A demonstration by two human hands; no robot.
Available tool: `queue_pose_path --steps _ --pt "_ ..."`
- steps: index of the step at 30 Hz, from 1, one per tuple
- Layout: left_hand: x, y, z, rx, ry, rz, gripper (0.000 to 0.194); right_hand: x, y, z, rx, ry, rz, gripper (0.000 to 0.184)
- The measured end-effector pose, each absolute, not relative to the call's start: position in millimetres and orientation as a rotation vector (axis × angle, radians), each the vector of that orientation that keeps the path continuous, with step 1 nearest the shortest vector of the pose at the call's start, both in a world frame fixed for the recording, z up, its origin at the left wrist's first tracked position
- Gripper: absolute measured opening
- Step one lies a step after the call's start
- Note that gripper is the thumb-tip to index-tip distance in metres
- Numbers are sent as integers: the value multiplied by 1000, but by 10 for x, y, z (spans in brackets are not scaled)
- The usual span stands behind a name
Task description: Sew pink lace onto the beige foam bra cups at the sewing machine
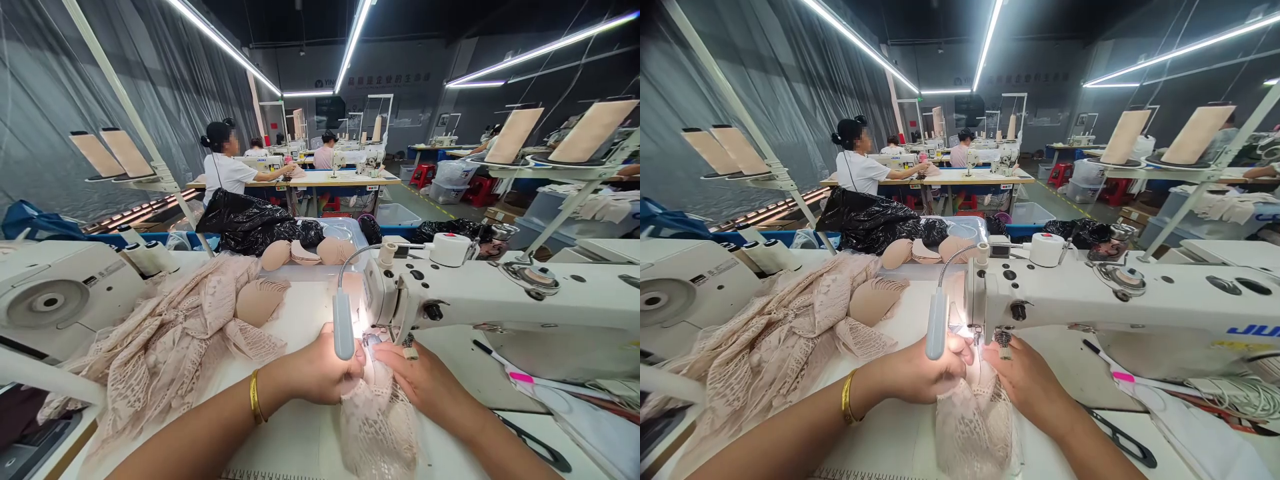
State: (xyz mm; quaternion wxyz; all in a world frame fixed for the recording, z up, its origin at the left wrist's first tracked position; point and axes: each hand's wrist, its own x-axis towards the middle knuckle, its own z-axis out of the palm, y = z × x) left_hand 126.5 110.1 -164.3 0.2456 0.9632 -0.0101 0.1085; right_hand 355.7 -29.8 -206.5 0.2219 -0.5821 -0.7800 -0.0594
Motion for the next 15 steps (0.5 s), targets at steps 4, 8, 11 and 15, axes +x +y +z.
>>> queue_pose_path --steps 4,8,11,15 --pt "1277 1205 -1650 2660 -44 266 11 3571 -335 -2096 -1584 -2190 -51 43" --pt "1233 1199 -1655 2734 -120 383 12 3545 -394 -2069 -1531 -2241 43 34" --pt "1208 1173 -1676 2810 -195 413 15 3524 -411 -2049 -1431 -2237 82 33" --pt "1213 1180 -1717 2911 -175 411 13 3528 -398 -2040 -1408 -2239 110 34"
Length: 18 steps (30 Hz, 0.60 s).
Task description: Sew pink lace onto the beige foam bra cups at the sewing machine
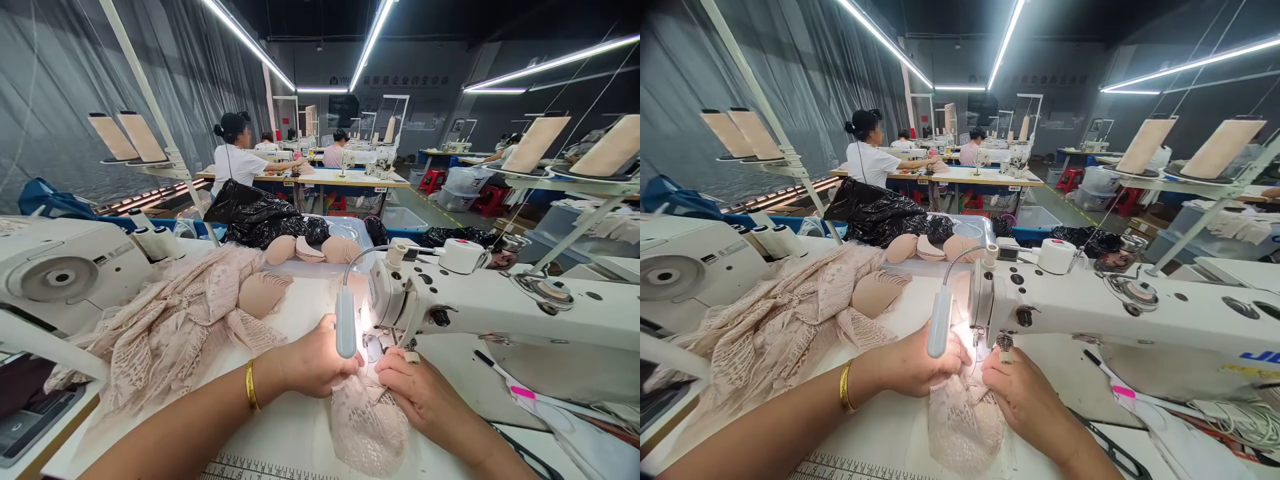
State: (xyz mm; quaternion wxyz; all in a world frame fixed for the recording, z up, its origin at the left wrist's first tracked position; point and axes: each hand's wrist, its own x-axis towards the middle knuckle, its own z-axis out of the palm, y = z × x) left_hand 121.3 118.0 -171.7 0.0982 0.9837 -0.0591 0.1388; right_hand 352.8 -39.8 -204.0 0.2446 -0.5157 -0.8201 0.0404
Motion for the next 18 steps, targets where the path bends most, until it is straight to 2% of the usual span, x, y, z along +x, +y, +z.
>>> queue_pose_path --steps 6,8,13,18 --pt "1241 1235 -1755 2998 -75 407 10 3549 -393 -1998 -1484 -2122 -88 37" --pt "1253 1247 -1759 3006 -41 402 10 3545 -390 -1976 -1470 -2044 -135 32" --pt "1296 1273 -1749 2995 12 410 11 3556 -349 -1996 -1466 -1910 -108 21" --pt "1309 1274 -1751 2974 13 406 10 3595 -301 -2140 -1534 -1826 -63 20"
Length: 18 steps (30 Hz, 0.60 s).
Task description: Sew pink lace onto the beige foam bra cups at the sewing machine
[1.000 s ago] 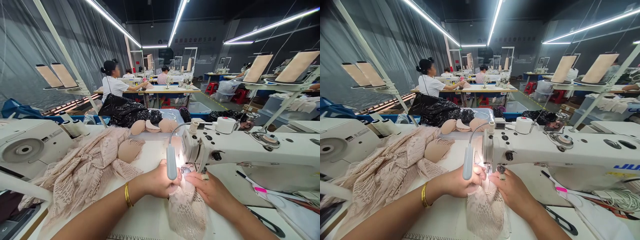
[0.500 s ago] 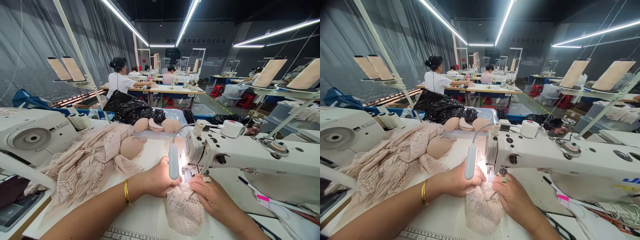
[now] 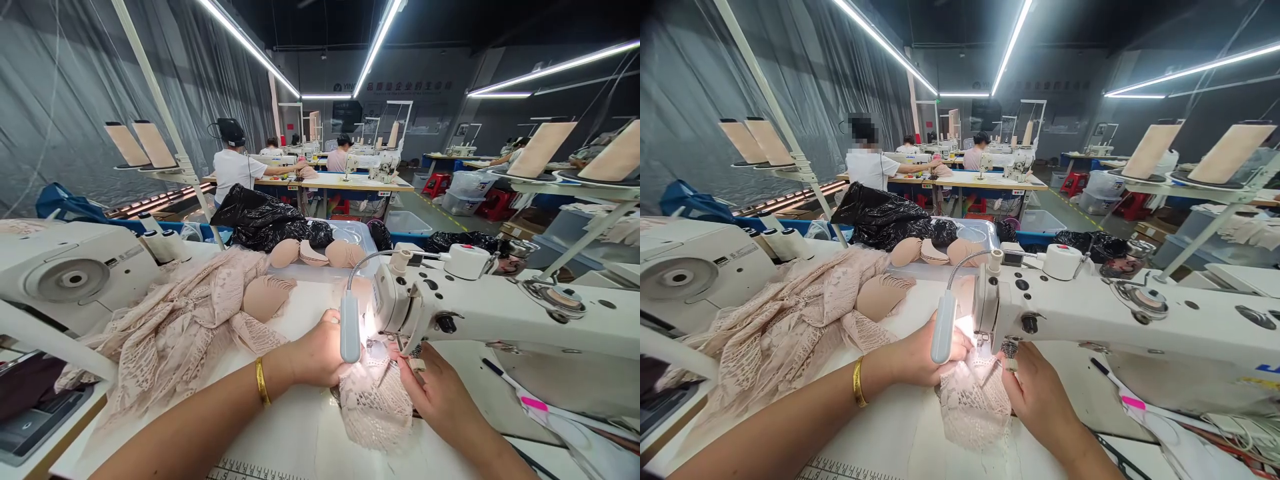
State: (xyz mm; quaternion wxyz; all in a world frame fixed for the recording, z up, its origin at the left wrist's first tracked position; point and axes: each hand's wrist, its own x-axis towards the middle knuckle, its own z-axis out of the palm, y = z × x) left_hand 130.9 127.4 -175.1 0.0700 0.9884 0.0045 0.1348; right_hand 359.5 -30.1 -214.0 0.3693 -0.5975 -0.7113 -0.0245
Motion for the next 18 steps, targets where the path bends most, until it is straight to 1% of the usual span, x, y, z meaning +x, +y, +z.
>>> queue_pose_path --steps 5,11,15,18 --pt "1285 1253 -1801 2966 -22 399 9 3581 -331 -2182 -1558 -1812 -48 20" --pt "1233 1260 -1772 2943 17 374 16 3501 -360 -2087 -1595 -2091 -209 34" --pt "1175 1235 -1666 2990 49 302 21 3515 -372 -2066 -1621 -2167 -286 32" --pt "1168 1163 -1584 3091 188 274 15 3523 -406 -2044 -1554 -2059 -363 30"
